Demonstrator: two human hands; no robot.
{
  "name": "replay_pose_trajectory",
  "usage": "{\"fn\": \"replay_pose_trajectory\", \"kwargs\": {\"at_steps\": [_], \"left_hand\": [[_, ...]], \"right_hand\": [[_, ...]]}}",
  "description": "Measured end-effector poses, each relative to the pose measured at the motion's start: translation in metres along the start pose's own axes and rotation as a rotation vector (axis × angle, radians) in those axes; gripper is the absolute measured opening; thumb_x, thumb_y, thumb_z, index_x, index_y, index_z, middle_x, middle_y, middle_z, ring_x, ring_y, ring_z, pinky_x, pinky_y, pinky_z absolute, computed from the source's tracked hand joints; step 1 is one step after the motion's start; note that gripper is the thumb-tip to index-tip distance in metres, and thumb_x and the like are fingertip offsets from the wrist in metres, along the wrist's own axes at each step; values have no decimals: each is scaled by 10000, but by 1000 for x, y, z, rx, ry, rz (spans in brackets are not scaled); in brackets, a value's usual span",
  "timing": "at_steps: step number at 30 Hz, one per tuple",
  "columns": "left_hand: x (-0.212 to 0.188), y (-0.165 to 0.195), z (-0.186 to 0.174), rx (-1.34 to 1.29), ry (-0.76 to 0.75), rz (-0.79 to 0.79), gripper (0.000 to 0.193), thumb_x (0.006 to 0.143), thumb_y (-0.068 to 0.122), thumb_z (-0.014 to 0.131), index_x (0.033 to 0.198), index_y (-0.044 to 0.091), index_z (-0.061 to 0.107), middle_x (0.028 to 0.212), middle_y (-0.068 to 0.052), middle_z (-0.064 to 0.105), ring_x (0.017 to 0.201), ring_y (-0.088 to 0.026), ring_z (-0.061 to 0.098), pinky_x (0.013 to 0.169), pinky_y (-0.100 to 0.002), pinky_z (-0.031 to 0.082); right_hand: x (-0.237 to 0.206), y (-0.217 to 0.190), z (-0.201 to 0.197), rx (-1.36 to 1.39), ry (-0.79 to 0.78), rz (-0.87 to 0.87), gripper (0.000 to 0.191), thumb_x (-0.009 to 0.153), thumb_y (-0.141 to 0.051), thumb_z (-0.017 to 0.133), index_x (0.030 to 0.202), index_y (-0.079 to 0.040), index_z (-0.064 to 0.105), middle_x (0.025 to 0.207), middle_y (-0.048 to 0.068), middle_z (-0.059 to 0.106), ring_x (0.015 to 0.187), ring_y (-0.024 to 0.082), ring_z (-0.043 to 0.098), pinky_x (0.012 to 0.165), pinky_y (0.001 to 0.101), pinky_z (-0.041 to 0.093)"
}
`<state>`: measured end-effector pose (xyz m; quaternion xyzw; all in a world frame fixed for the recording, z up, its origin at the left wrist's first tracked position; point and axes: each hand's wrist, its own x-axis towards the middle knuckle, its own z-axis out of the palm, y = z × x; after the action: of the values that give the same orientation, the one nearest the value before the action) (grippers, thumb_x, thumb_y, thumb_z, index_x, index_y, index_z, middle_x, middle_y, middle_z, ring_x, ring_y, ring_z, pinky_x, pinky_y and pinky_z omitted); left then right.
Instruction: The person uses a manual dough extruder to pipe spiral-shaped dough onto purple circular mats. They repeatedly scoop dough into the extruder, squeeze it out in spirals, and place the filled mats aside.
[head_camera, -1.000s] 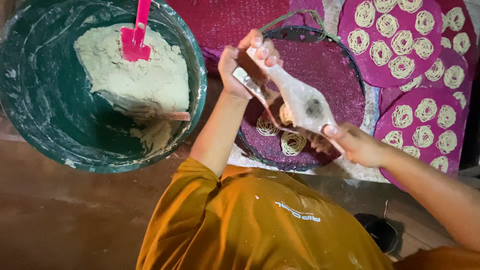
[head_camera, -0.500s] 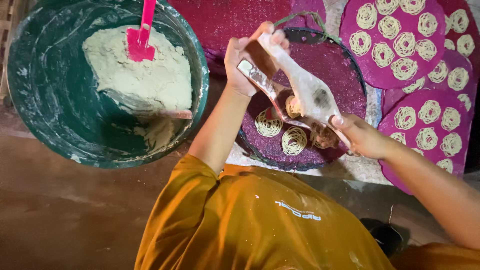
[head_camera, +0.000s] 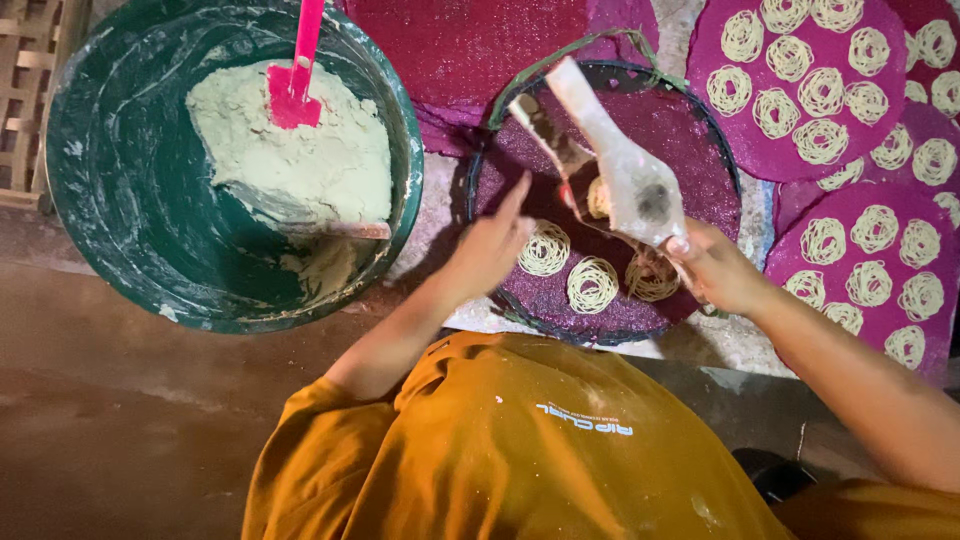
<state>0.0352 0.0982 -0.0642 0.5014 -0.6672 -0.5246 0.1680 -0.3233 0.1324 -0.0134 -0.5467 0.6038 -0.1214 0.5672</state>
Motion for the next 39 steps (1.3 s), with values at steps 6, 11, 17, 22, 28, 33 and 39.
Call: {"fn": "replay_pose_trajectory", "kwargs": {"at_steps": [6, 11, 17, 22, 28, 33, 39], "left_hand": [[-43, 21, -18, 475, 417, 426, 647, 992, 272, 553, 1599, 223, 333, 1061, -109, 769, 770, -257, 750, 709, -380, 609], [28, 47, -59, -1561, -248, 421, 913, 944, 559, 624, 1614, 43, 280, 1527, -141, 528, 1381, -274, 566, 1185, -479, 449], [83, 68, -58, -1662, -208, 754, 592, 1009, 542, 588, 1369, 72, 575, 1072, -45, 634, 1088, -210, 626, 1108, -396, 475], [115, 52, -87, -1787, -179, 871, 309, 1034, 439, 544, 1033, 139, 617, 896, -13, 653, 904, -176, 643, 946, -371, 508], [109, 42, -85, -1856, -128, 851, 282, 991, 424, 527, 979, 147, 581, 861, -10, 625, 874, -185, 635, 880, -377, 531], [126, 57, -85, -1851, -110, 876, 303, 1000, 425, 495, 984, 134, 575, 859, -17, 608, 861, -182, 622, 861, -390, 543], [117, 51, -103, -1770, -101, 873, 310, 1006, 435, 489, 978, 134, 558, 840, -1, 587, 859, -181, 617, 869, -394, 541]], "right_hand": [[-11, 3, -13, 134, -164, -174, 823, 984, -705, 388, 1408, -35, 611, 1029, 116, 765, 700, 167, 596, 542, 293, 447], [-5, -4, -4, 314, -582, 102, 771, 977, -622, 386, 1370, 20, 554, 1211, 148, 747, 1084, 223, 731, 948, 325, 572], [18, -56, -31, -82, -357, 301, 774, 939, -629, 244, 1351, -69, 586, 1143, 116, 763, 1010, 233, 748, 884, 432, 608], [54, -93, -17, -279, -273, -53, 896, 966, -721, 208, 1081, -3, 731, 928, 141, 787, 882, 231, 751, 878, 374, 590], [54, -109, -5, -271, -271, 1, 857, 944, -719, 257, 1005, -9, 732, 837, 114, 770, 784, 219, 750, 779, 380, 614], [57, -124, -19, -318, -142, 26, 764, 948, -667, 329, 1041, 6, 680, 837, 114, 739, 751, 206, 717, 671, 385, 583], [61, -118, -1, -193, -168, -21, 790, 961, -676, 346, 1050, 37, 672, 812, 114, 735, 715, 204, 712, 685, 358, 599]]}}
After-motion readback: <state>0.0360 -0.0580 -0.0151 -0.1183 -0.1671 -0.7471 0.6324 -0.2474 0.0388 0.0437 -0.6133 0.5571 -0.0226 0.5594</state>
